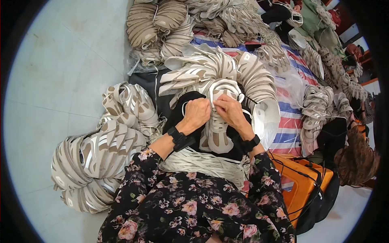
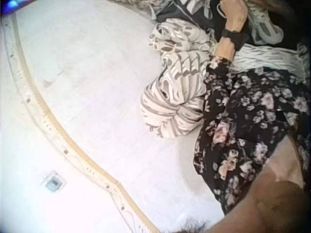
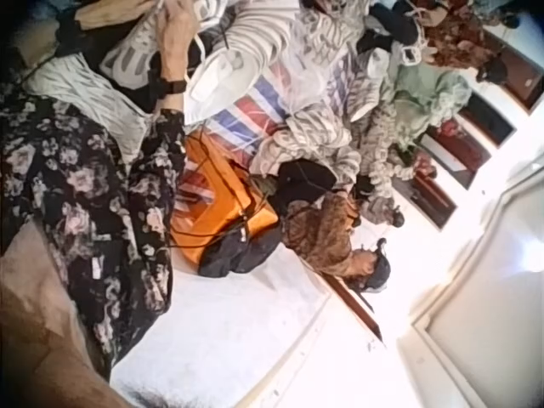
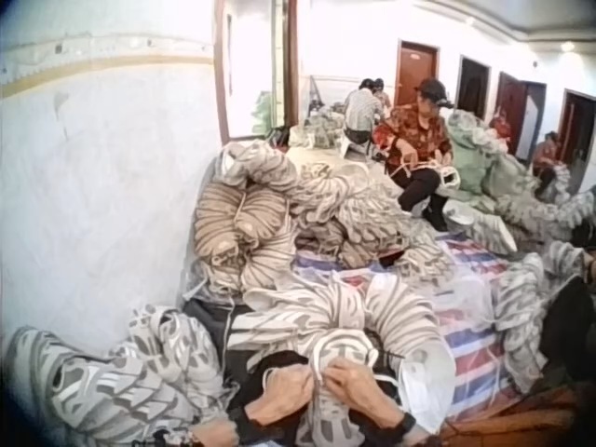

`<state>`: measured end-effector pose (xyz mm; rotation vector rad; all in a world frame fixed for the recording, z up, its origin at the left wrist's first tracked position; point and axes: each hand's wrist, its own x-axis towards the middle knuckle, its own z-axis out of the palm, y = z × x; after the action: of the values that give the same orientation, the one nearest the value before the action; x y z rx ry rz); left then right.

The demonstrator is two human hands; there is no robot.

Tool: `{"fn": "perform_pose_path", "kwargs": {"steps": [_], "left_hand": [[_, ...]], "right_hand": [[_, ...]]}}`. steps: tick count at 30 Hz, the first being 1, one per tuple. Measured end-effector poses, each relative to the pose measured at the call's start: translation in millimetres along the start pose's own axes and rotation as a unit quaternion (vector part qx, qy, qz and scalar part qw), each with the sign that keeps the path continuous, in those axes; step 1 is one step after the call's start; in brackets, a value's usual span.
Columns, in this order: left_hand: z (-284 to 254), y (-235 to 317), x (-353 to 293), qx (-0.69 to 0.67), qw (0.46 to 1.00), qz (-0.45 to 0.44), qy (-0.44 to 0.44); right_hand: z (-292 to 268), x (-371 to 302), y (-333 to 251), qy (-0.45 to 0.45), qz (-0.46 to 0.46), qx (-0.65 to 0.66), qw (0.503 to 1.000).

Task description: The recorder is lacing a white and tan athletic shoe while surrounded by stacks of shoe components.

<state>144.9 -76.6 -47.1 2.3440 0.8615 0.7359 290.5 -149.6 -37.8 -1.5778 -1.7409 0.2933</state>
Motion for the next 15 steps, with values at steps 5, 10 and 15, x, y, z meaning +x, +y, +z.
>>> {"fn": "perform_pose_path", "kwargs": {"steps": [5,10,15], "left_hand": [[-12,-18,16,-0.076,0.977,-0.088,-0.177],[-5,-12,-4,-0.346,0.904,-0.248,-0.045],[-1,-6,-3,-0.178,0.980,-0.087,-0.008]], "right_hand": [[4,-1,-4,0.005,-0.014,-0.002,1.000],[10,0,5,0.016,-0.021,-0.011,1.000],[-26,2,28,0.001,-0.095,-0.124,0.988]]}}
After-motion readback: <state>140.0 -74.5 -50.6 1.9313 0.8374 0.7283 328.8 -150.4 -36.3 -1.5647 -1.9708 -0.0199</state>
